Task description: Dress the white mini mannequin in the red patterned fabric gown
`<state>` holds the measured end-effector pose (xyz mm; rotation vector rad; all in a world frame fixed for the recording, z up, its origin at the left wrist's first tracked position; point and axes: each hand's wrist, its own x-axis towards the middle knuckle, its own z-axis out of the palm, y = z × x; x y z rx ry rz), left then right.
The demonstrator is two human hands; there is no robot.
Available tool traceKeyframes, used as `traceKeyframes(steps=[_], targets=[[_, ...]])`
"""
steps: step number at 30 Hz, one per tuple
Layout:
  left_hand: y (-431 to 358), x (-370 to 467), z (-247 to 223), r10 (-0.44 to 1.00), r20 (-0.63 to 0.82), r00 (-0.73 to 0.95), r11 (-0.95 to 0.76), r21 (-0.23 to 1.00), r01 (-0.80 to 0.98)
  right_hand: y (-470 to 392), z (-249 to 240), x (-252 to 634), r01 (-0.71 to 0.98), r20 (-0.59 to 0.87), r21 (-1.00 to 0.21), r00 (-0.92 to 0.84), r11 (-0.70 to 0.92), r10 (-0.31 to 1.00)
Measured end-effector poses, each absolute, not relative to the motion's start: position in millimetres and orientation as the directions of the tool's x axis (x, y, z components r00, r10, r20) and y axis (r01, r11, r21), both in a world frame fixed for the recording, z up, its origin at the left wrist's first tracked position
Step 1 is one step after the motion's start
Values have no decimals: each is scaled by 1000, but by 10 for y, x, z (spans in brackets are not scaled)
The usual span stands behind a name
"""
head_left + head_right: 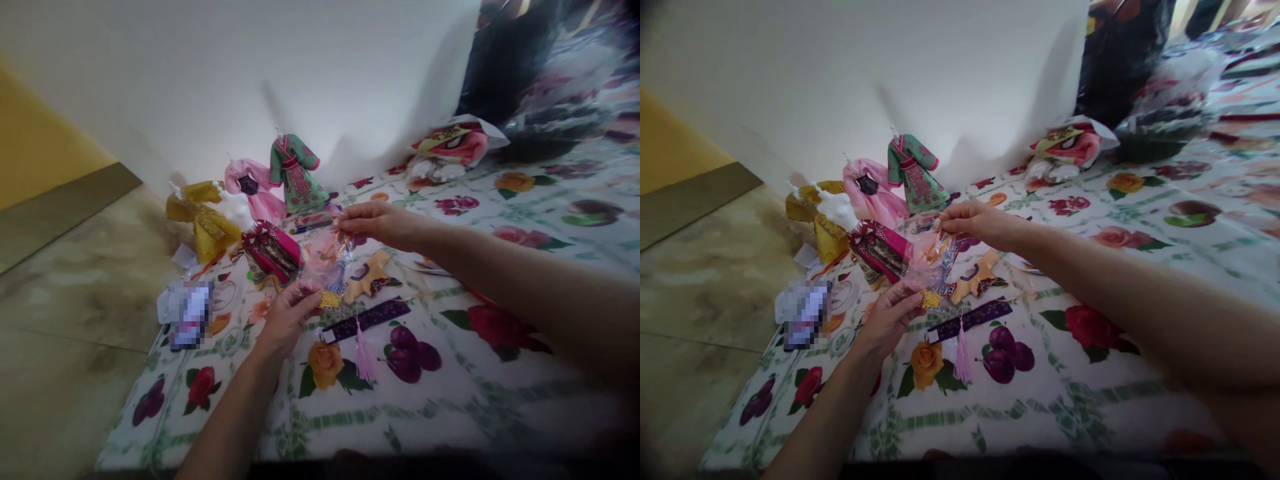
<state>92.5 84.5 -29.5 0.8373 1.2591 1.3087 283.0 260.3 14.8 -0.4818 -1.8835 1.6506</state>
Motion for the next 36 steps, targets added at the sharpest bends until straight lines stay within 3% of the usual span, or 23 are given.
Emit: traceKeyframes(steps=[13,36], targets=[[805,892,-361,972,-139,-189,94,969,-230,2620,56,2798,-35,109,-991,-780,130,616],[808,831,-386,942,-157,-296,87,967,-238,2558,197,2852,-104,196,-974,-835,202,514]])
